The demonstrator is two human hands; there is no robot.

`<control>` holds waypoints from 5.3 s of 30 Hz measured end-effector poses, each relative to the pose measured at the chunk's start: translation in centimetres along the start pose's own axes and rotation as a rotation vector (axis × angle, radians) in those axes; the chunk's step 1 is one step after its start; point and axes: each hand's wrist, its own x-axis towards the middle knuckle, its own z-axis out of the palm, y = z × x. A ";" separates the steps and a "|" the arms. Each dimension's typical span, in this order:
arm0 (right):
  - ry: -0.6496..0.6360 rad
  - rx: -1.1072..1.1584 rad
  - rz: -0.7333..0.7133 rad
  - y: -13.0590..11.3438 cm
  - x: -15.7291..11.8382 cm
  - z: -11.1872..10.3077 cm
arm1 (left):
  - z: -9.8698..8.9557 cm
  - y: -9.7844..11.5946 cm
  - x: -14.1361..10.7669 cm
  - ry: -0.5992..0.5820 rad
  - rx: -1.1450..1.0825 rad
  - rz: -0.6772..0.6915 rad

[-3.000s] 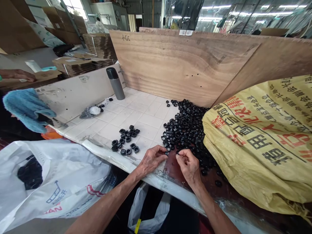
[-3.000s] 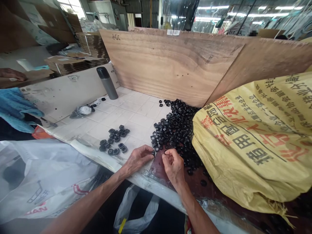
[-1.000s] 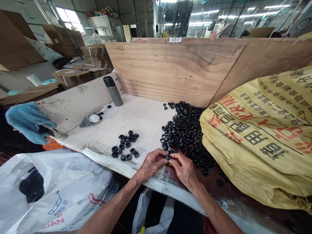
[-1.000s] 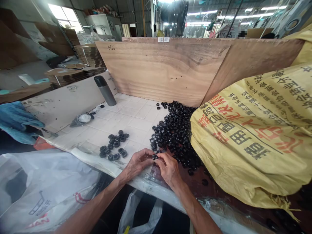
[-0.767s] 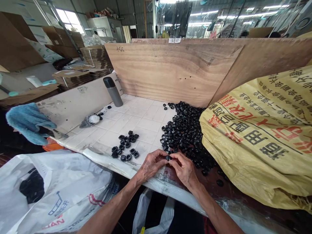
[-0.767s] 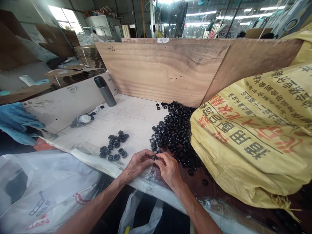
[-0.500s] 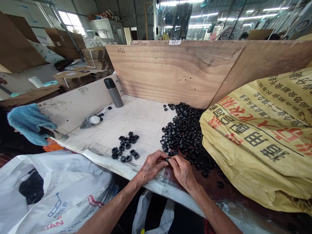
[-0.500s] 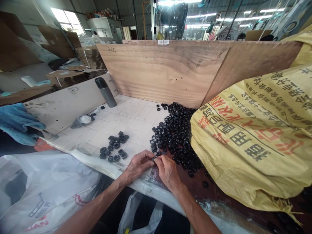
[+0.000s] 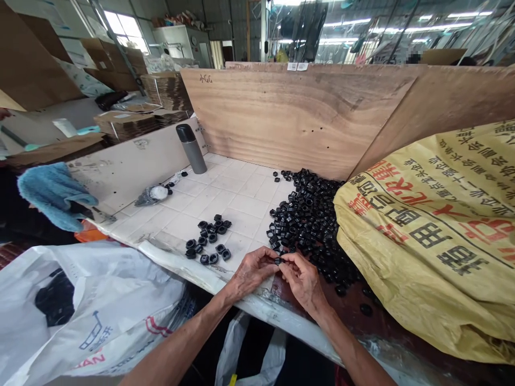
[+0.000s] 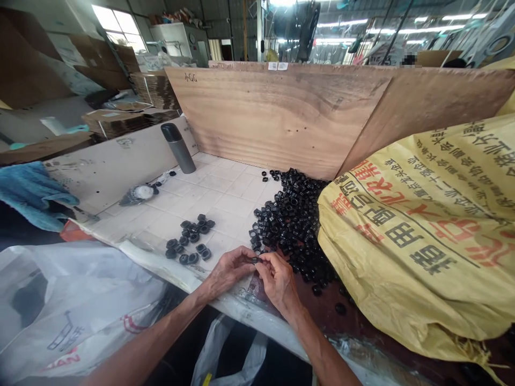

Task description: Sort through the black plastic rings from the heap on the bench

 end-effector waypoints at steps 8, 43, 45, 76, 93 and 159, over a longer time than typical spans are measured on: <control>0.030 0.039 -0.024 0.4 0.0 0.0 | -0.3 0.0 -0.1 0.016 0.073 0.054; -0.007 -0.109 -0.074 -0.6 -0.2 -0.3 | -0.4 -0.5 -0.2 0.070 0.154 0.112; -0.011 -0.148 -0.078 -0.4 -0.1 -0.2 | -0.5 -0.6 -0.2 0.041 0.153 0.104; 0.045 -0.157 -0.007 -0.8 0.0 0.0 | -0.4 0.1 -0.5 -0.013 0.241 0.142; -0.059 0.138 0.154 -1.5 -0.2 -0.2 | -0.2 0.4 -0.5 -0.028 0.176 0.079; -0.055 0.149 -0.055 -0.6 1.8 -1.1 | -0.4 -0.5 -0.8 0.150 0.526 0.360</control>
